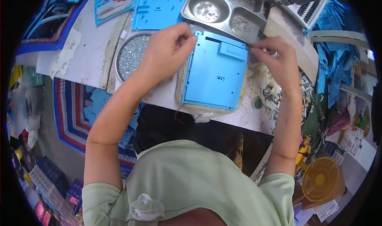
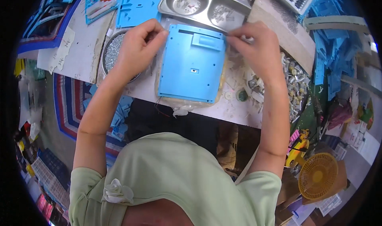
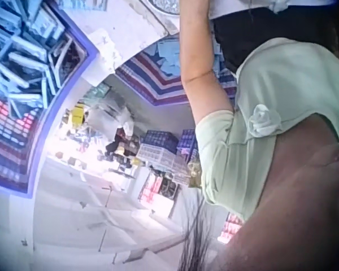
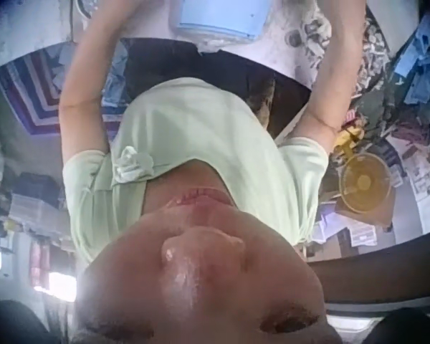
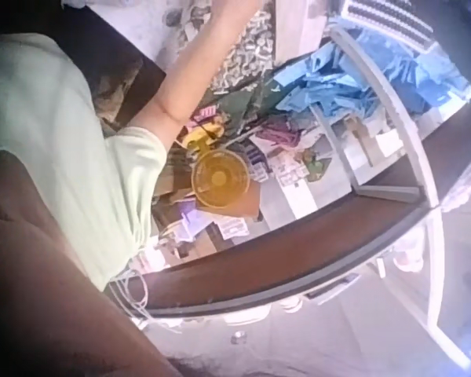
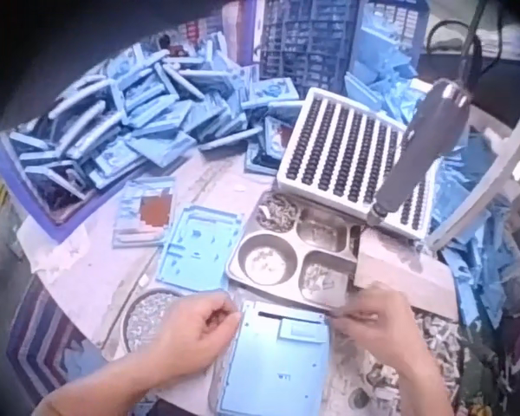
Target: Assembling an electronic device by soldering wires and screwing the plastic housing.
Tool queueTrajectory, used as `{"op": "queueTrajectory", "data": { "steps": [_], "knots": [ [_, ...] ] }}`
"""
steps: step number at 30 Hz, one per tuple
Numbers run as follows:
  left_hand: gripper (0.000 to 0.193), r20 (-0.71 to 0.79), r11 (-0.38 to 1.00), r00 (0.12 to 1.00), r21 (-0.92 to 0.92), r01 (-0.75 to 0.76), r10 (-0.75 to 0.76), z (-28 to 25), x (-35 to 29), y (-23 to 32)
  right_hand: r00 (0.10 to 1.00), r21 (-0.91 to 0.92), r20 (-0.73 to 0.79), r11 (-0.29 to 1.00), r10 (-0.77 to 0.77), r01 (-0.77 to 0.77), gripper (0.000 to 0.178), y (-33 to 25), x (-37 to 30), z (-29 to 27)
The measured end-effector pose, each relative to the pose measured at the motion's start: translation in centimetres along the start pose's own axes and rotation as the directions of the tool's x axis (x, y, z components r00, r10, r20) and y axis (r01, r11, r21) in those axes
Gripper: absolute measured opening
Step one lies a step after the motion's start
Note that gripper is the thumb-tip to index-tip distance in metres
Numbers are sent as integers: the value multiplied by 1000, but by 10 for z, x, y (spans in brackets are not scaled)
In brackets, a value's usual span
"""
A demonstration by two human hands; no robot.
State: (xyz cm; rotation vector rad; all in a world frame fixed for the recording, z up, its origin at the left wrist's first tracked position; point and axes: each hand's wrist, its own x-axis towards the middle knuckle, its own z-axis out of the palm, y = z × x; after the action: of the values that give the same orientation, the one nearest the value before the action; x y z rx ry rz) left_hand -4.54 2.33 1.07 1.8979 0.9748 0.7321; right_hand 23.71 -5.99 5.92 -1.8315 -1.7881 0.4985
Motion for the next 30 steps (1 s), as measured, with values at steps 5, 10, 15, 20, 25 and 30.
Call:
{"op": "queueTrajectory", "data": {
  "steps": [5, 10, 15, 20, 25, 30],
  "knots": [
    [19, -14, 976, 991, 174, -132, 136, 3, -2, 4, 996, 127, -90, 991, -23, 35, 13, -24, -48, 9],
    [14, -15, 818, 935, 490, -302, 354, 14, -5, 7, 990, 181, -137, 982, -23, 48, 13, -23, -70, 14],
    [8, 7, 742, 941, 613, -271, 338, 15, -10, 18, 983, 111, -161, 988, -90, 108, 14, -28, -67, 21],
    [8, -44, 770, 949, 596, -226, 313, 16, -14, 15, 979, 97, -158, 985, -129, 146, 13, -21, -60, 32],
    [11, -67, 778, 941, 583, -233, 331, 17, -14, 10, 988, 72, -129, 993, -84, 93, 13, -19, -56, 39],
    [10, -116, 897, 953, 385, -218, 281, 16, -12, 4, 990, 105, -137, 993, -47, 61, 14, -18, -59, 39]
  ]
}}
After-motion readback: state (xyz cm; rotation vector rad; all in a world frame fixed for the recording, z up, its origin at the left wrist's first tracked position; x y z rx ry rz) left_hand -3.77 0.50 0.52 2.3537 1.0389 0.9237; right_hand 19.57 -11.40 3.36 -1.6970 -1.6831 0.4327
